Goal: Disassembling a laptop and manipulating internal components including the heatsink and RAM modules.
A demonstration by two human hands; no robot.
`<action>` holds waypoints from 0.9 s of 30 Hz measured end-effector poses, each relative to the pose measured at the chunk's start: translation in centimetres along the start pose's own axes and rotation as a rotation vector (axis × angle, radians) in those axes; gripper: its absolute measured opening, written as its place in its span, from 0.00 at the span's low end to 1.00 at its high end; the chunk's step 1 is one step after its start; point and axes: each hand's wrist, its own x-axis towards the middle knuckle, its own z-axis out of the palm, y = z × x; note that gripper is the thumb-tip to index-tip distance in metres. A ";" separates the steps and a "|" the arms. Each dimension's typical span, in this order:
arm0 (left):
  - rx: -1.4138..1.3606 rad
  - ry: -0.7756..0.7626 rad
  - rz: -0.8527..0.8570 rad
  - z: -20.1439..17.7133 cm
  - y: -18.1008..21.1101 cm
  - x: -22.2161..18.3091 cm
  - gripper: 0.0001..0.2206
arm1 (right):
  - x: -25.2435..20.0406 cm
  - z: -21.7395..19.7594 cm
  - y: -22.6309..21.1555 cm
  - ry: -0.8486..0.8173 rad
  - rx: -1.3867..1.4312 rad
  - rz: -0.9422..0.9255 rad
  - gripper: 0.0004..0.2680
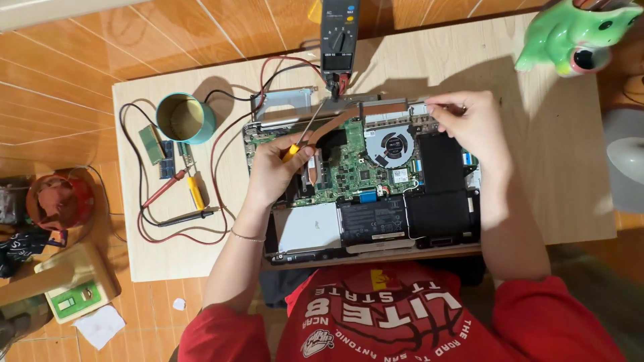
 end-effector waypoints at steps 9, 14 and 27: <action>-0.012 -0.006 -0.087 0.8 -0.6 -1.2 0.14 | -0.4 1.4 0.4 0.003 -0.230 -0.231 0.06; 0.026 0.019 -0.068 1.7 0.1 -1.0 0.13 | -0.5 1.6 -0.1 -0.019 -0.247 -0.200 0.07; 0.329 0.084 0.036 2.3 0.0 -1.4 0.13 | -0.8 1.7 -0.2 -0.077 -0.273 -0.209 0.09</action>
